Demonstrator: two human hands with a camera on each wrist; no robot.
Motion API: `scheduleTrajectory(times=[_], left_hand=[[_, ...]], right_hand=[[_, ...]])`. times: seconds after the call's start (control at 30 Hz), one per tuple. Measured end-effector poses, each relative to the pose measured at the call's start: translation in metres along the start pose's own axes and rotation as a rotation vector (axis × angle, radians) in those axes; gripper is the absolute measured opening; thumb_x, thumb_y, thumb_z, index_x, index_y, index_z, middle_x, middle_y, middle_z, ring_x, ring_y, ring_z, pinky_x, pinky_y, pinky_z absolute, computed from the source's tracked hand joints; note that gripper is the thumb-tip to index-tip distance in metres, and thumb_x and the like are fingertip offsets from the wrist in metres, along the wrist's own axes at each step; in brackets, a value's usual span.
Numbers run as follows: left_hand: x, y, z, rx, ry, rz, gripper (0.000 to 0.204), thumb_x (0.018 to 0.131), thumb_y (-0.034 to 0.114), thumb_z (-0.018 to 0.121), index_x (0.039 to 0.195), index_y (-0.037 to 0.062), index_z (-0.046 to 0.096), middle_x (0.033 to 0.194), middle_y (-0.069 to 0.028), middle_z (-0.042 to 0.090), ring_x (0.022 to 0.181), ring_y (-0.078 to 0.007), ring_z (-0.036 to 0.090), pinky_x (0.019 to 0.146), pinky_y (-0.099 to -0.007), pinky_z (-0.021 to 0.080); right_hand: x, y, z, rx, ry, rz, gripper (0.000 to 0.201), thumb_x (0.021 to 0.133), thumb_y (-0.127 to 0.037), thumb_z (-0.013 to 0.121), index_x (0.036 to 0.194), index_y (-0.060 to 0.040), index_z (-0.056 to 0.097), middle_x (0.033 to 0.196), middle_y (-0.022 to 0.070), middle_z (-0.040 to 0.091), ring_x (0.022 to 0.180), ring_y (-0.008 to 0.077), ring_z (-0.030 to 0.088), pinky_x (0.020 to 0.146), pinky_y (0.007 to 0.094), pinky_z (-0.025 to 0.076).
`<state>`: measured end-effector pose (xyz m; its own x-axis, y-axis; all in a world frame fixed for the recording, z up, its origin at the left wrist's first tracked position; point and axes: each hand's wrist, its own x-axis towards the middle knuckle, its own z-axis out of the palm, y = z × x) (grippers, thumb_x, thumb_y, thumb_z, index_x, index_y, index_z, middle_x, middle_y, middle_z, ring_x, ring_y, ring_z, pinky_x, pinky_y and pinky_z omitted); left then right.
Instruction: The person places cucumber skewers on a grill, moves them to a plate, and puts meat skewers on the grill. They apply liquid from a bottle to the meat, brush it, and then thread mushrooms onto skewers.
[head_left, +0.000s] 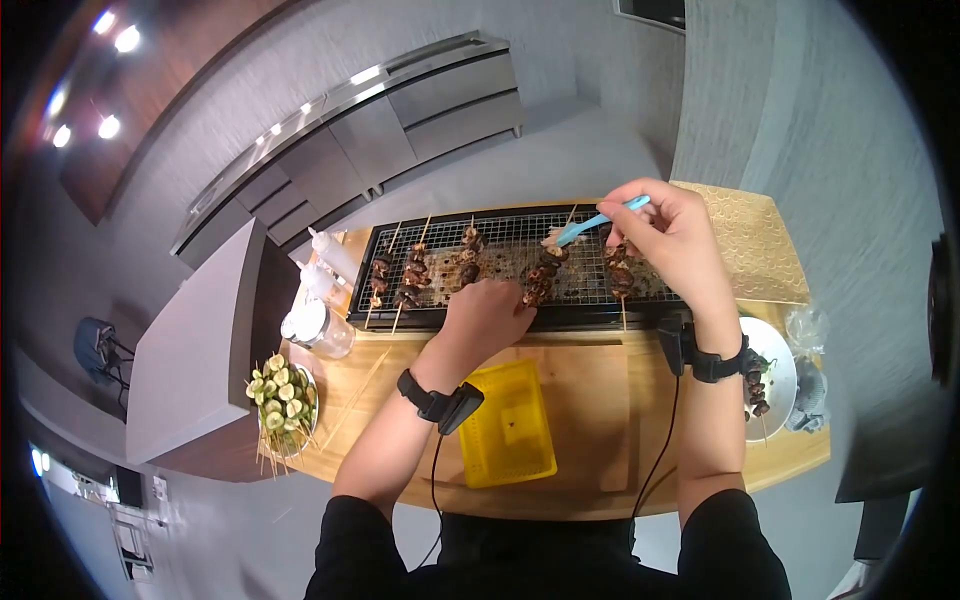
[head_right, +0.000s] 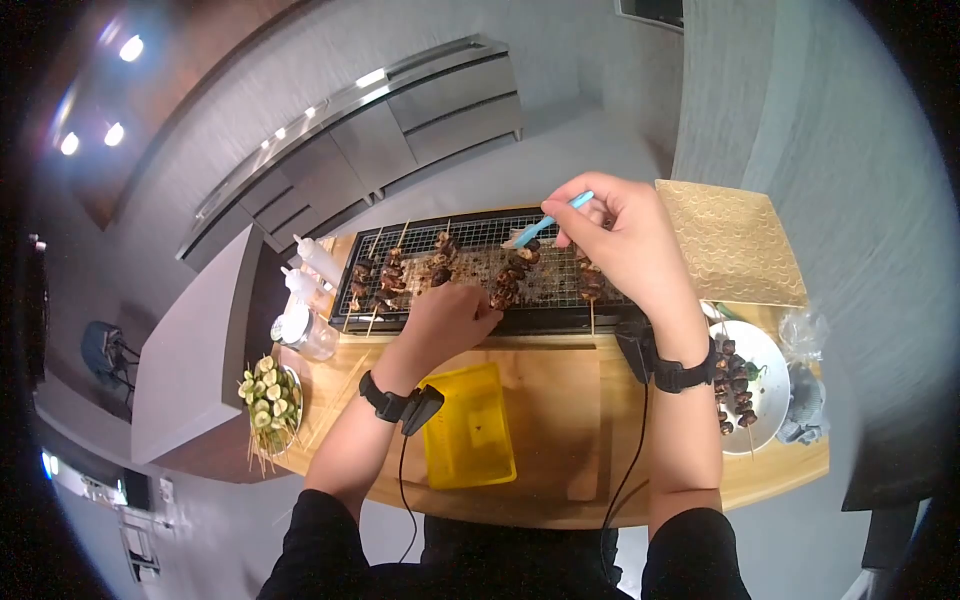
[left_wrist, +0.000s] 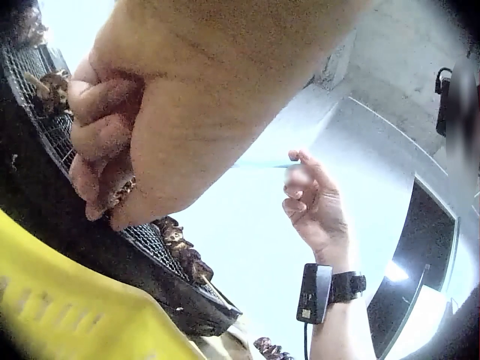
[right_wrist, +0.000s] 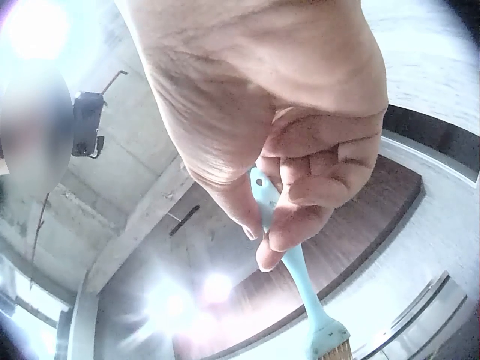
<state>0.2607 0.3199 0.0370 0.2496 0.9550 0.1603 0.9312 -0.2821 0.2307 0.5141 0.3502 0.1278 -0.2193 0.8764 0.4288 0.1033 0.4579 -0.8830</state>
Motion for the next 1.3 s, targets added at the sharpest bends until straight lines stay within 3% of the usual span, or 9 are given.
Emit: scheduleTrajectory(times=[0.07, 0.27, 0.47, 0.57, 0.73, 0.97, 1.3], left_hand=[[0.004, 0.000, 0.000, 0.000, -0.069, 0.005, 0.029, 0.090, 0.033, 0.070, 0.082, 0.0052, 0.071, 0.078, -0.0141, 0.071, 0.080, -0.0366, 0.070, 0.070, -0.0469, 0.055], [0.014, -0.006, 0.002, -0.145, -0.017, 0.074, 0.026, 0.088, 0.026, 0.072, 0.082, 0.0015, 0.070, 0.072, -0.0157, 0.070, 0.070, -0.0365, 0.069, 0.065, -0.0448, 0.054], [0.018, -0.001, -0.011, -0.370, -0.067, -0.099, 0.029, 0.090, 0.025, 0.072, 0.077, 0.0001, 0.069, 0.063, -0.0105, 0.067, 0.059, -0.0267, 0.066, 0.062, -0.0394, 0.052], [0.021, -0.004, -0.006, -0.423, -0.067, -0.087, 0.031, 0.092, 0.027, 0.071, 0.076, -0.0001, 0.070, 0.063, -0.0088, 0.068, 0.059, -0.0231, 0.067, 0.061, -0.0376, 0.052], [0.023, 0.005, -0.002, -0.424, -0.171, -0.141, 0.036, 0.094, 0.032, 0.069, 0.076, 0.0002, 0.072, 0.061, -0.0077, 0.068, 0.058, -0.0215, 0.068, 0.061, -0.0357, 0.053], [0.023, 0.008, 0.009, -0.327, -0.184, -0.114, 0.038, 0.096, 0.035, 0.067, 0.077, 0.0032, 0.075, 0.061, -0.0071, 0.070, 0.057, -0.0217, 0.069, 0.060, -0.0356, 0.054], [0.018, 0.012, 0.001, -0.364, -0.209, -0.135, 0.037, 0.096, 0.035, 0.067, 0.077, 0.0046, 0.076, 0.062, -0.0054, 0.071, 0.058, -0.0195, 0.070, 0.061, -0.0348, 0.055]], right_hand=[[0.001, 0.003, -0.001, -0.015, 0.001, -0.009, 0.009, 0.096, -0.010, 0.072, 0.098, -0.0015, 0.074, 0.060, -0.0050, 0.058, 0.056, -0.0010, 0.047, 0.052, 0.0200, 0.033], [0.002, 0.005, -0.006, -0.005, 0.020, -0.016, 0.009, 0.096, -0.010, 0.072, 0.097, -0.0016, 0.074, 0.062, -0.0040, 0.061, 0.056, -0.0007, 0.047, 0.052, 0.0205, 0.034], [0.003, 0.007, -0.008, -0.017, 0.007, -0.022, 0.009, 0.096, -0.011, 0.072, 0.097, -0.0029, 0.075, 0.065, -0.0025, 0.067, 0.055, -0.0006, 0.048, 0.051, 0.0210, 0.035], [0.003, 0.010, -0.009, -0.035, -0.014, -0.007, 0.009, 0.096, -0.012, 0.071, 0.096, -0.0031, 0.075, 0.067, -0.0021, 0.068, 0.055, -0.0003, 0.048, 0.051, 0.0210, 0.037], [0.003, 0.012, -0.010, -0.101, -0.108, 0.046, 0.010, 0.096, -0.012, 0.071, 0.097, -0.0026, 0.074, 0.068, -0.0008, 0.069, 0.055, 0.0009, 0.051, 0.052, 0.0212, 0.040], [0.005, 0.027, -0.001, -0.037, -0.256, 0.108, 0.011, 0.096, -0.012, 0.071, 0.097, -0.0022, 0.074, 0.069, 0.0006, 0.071, 0.057, 0.0015, 0.055, 0.052, 0.0213, 0.040], [0.008, 0.030, 0.002, -0.085, -0.185, 0.127, 0.010, 0.095, -0.012, 0.072, 0.097, -0.0019, 0.075, 0.067, 0.0016, 0.070, 0.055, 0.0027, 0.054, 0.053, 0.0219, 0.041]])
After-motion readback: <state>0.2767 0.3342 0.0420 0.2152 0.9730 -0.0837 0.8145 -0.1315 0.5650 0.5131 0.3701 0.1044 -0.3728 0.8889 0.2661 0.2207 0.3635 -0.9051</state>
